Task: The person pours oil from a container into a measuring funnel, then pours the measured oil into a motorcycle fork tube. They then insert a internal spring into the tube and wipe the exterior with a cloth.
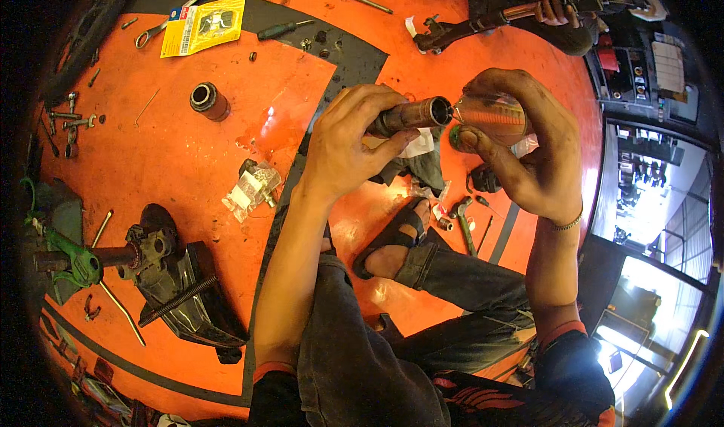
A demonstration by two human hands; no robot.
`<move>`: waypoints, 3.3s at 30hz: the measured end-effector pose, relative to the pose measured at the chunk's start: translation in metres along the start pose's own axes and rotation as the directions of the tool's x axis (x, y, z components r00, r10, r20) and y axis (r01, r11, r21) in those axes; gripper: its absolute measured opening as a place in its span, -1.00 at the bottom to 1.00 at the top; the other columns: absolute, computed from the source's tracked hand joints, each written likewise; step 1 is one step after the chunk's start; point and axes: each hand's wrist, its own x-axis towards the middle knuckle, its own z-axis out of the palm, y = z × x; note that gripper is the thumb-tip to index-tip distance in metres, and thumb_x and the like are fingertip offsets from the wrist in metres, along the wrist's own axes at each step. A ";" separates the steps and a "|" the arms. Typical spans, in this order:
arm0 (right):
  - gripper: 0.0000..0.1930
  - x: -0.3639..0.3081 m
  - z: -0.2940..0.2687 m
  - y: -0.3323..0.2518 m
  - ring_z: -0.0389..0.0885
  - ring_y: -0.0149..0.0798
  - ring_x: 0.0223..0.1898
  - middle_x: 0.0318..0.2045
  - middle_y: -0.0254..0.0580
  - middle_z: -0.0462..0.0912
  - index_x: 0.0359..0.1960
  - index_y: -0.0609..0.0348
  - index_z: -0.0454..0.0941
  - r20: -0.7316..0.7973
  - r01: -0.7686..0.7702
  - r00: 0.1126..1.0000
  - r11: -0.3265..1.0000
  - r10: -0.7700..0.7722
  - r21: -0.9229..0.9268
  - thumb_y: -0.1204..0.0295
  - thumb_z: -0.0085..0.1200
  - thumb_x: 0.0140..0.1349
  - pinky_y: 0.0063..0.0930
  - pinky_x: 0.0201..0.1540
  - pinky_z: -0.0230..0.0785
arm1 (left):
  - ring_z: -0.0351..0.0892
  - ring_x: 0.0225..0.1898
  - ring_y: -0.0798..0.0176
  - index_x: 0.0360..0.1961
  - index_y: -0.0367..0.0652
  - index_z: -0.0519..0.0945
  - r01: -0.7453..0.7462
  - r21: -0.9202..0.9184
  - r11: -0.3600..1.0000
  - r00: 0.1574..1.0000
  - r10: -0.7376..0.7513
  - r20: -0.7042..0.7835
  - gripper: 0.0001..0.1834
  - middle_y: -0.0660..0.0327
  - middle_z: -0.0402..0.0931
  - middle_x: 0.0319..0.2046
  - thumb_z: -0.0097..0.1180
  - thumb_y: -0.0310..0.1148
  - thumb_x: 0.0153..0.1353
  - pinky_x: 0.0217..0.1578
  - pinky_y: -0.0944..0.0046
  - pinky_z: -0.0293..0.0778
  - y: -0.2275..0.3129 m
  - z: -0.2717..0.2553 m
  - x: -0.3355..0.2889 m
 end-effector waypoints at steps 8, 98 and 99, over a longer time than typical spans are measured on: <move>-0.56 0.003 0.002 0.002 0.70 -0.07 -0.16 -0.17 -0.11 0.72 -0.03 0.24 0.62 0.028 0.064 0.998 0.997 -0.062 -0.052 0.50 0.38 -0.02 -0.29 -0.07 0.49 | 0.67 -0.09 0.04 -0.06 -0.21 0.65 -0.017 0.042 0.999 0.999 0.016 0.037 -0.52 0.07 0.65 -0.09 0.53 -0.47 -0.05 -0.09 0.16 0.59 -0.002 -0.002 -0.001; -0.60 0.054 -0.022 -0.069 0.62 -0.06 -0.21 -0.28 -0.25 0.65 -0.08 0.08 0.59 0.536 0.494 0.825 0.689 -0.179 -0.530 0.54 0.31 -0.04 -0.18 -0.11 0.38 | 0.66 -0.03 0.00 -0.05 -0.21 0.65 0.006 0.026 1.000 1.000 -0.006 0.030 -0.54 0.07 0.65 -0.06 0.52 -0.32 0.03 0.01 0.13 0.57 -0.005 -0.003 -0.004; -0.60 0.055 -0.021 -0.070 0.62 -0.05 -0.21 -0.28 -0.25 0.65 -0.09 0.09 0.59 0.541 0.498 0.821 0.694 -0.184 -0.520 0.54 0.30 -0.04 -0.18 -0.11 0.38 | 0.66 -0.03 0.01 -0.05 -0.21 0.65 0.012 0.024 1.000 0.999 -0.013 0.035 -0.53 0.07 0.65 -0.06 0.52 -0.32 0.02 0.02 0.13 0.57 -0.005 -0.003 -0.003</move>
